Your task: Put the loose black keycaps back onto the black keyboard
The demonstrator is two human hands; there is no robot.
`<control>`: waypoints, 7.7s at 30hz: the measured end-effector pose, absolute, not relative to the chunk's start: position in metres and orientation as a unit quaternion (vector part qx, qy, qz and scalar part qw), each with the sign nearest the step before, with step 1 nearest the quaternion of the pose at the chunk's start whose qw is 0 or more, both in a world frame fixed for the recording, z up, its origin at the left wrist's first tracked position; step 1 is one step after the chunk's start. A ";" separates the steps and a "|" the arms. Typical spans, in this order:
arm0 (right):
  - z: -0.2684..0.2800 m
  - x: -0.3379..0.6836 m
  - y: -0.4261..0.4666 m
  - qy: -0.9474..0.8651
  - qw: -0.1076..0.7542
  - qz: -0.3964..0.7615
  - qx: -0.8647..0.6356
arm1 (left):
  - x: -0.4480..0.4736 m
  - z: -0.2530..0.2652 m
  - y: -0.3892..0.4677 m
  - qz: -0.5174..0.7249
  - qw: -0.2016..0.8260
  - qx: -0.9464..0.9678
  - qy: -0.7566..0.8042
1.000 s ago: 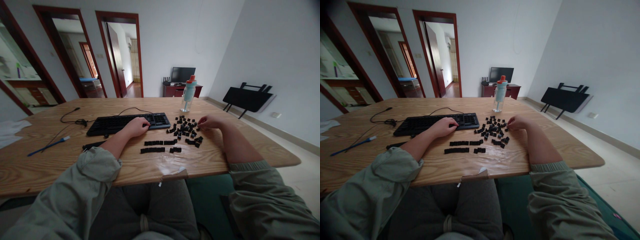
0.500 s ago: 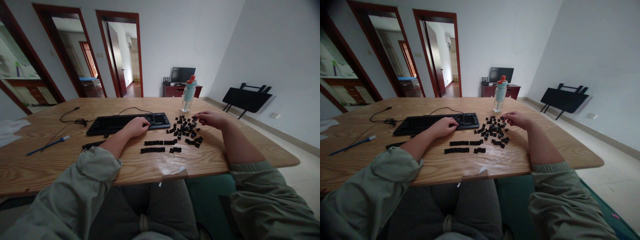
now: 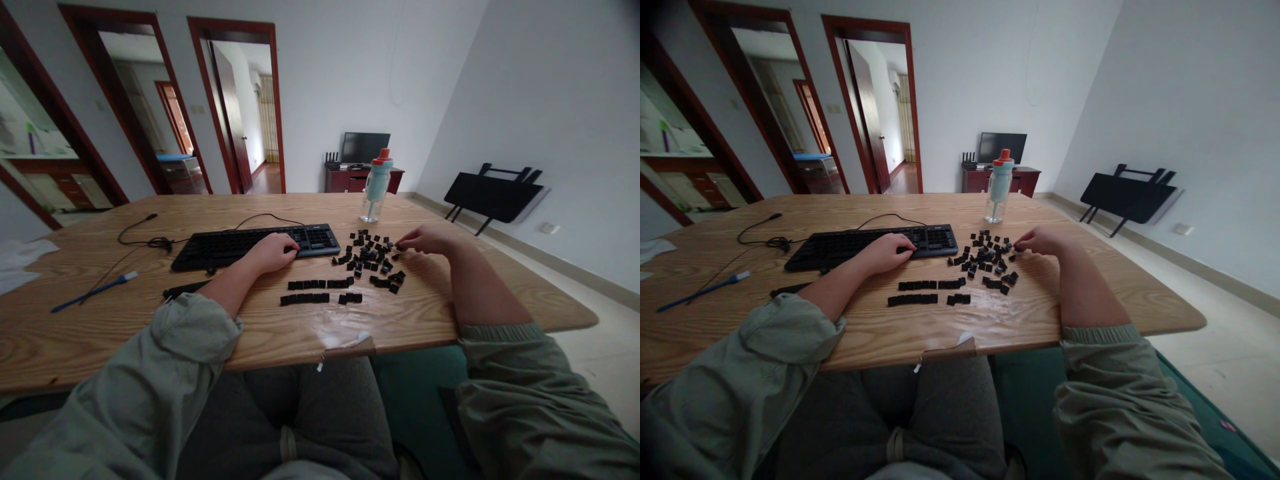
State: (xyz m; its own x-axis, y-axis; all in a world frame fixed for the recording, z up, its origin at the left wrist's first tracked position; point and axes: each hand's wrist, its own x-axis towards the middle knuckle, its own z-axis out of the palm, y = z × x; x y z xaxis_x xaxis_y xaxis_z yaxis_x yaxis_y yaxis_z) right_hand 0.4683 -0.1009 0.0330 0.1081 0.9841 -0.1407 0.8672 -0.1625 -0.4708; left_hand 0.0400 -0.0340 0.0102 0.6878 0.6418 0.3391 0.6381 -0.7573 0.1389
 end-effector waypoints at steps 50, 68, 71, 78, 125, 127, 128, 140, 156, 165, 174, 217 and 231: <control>0.026 0.428 -0.125 -0.698 0.153 0.149 -0.683 | 0.042 0.014 -0.036 0.178 0.015 0.917 0.358; 0.021 0.425 -0.122 -0.689 0.114 0.155 -0.698 | 0.042 0.014 -0.036 0.183 0.015 0.916 0.357; 0.022 0.426 -0.122 -0.698 0.130 0.140 -0.690 | 0.041 0.013 -0.035 0.183 0.016 0.917 0.354; 0.025 0.420 -0.126 -0.691 0.110 0.194 -0.688 | 0.042 0.014 -0.036 0.181 0.015 0.918 0.352; 0.020 0.386 -0.122 -0.751 0.169 0.116 -0.628 | 0.042 0.016 -0.037 0.178 0.024 0.915 0.362; 0.019 0.386 -0.121 -0.759 0.166 0.115 -0.619 | 0.042 0.015 -0.037 0.180 0.023 0.916 0.359; 0.019 0.386 -0.121 -0.764 0.164 0.117 -0.613 | 0.042 0.015 -0.037 0.180 0.022 0.916 0.357; 0.019 0.382 -0.120 -0.756 0.155 0.130 -0.622 | 0.042 0.015 -0.036 0.178 0.021 0.916 0.359; 0.014 0.388 -0.115 -0.736 0.149 0.173 -0.637 | 0.043 0.016 -0.037 0.175 0.016 0.916 0.360; 0.017 0.390 -0.114 -0.746 0.141 0.153 -0.633 | 0.042 0.016 -0.037 0.173 0.022 0.914 0.367; 0.013 0.391 -0.112 -0.748 0.138 0.152 -0.631 | 0.042 0.014 -0.035 0.183 0.016 0.918 0.352; 0.013 0.375 -0.099 -0.691 0.165 0.106 -0.695 | 0.043 0.014 -0.034 0.188 0.012 0.917 0.351; 0.025 0.404 -0.108 -0.547 0.487 0.426 -0.531 | 0.041 0.011 -0.032 0.186 0.012 0.918 0.349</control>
